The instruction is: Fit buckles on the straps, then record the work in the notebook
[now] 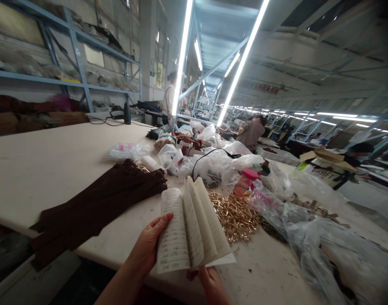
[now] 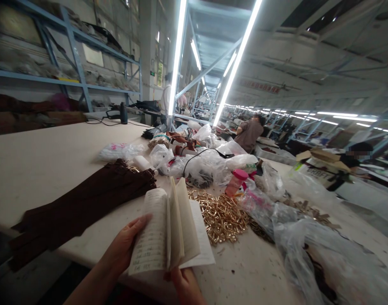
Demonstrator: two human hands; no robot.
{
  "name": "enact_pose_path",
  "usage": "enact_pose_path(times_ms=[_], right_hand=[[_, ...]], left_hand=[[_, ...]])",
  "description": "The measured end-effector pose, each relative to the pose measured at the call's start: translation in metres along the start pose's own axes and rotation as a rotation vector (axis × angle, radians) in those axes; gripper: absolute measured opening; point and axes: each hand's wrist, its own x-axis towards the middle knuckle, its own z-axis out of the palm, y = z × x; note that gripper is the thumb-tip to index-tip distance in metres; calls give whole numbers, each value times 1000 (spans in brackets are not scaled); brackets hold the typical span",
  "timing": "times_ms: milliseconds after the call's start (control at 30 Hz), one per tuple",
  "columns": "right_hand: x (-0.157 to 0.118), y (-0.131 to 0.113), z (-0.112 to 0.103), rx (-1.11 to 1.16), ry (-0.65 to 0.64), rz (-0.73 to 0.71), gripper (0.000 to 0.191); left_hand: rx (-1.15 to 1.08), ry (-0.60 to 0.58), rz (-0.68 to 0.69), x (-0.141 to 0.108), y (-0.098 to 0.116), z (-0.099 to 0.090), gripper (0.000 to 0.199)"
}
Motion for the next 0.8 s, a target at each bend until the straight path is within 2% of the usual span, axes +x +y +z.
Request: enact_pose_path(times_ms=[200,333,433,533,633,800], right_hand=[[-1,3,-6,-90,216,-50,66],[2,0,-4,-22,297,-46,51],[5,-5,-2,94,272,49,27],[7,-11,-2,189,170,147,10],[9,-14,-4,202,111,170,11],[5,-14,-8,181,129,139,12]], left_hand=[[-25,13,14,1,-2,-3,13],[-19,21,18,2,-6,-4,13],[-18,17,11,1,-9,-3,12],[-20,23,9,0,-11,-2,11],[-2,36,9,-1,-13,-2,13],[40,27,4,-3,-15,-3,22]])
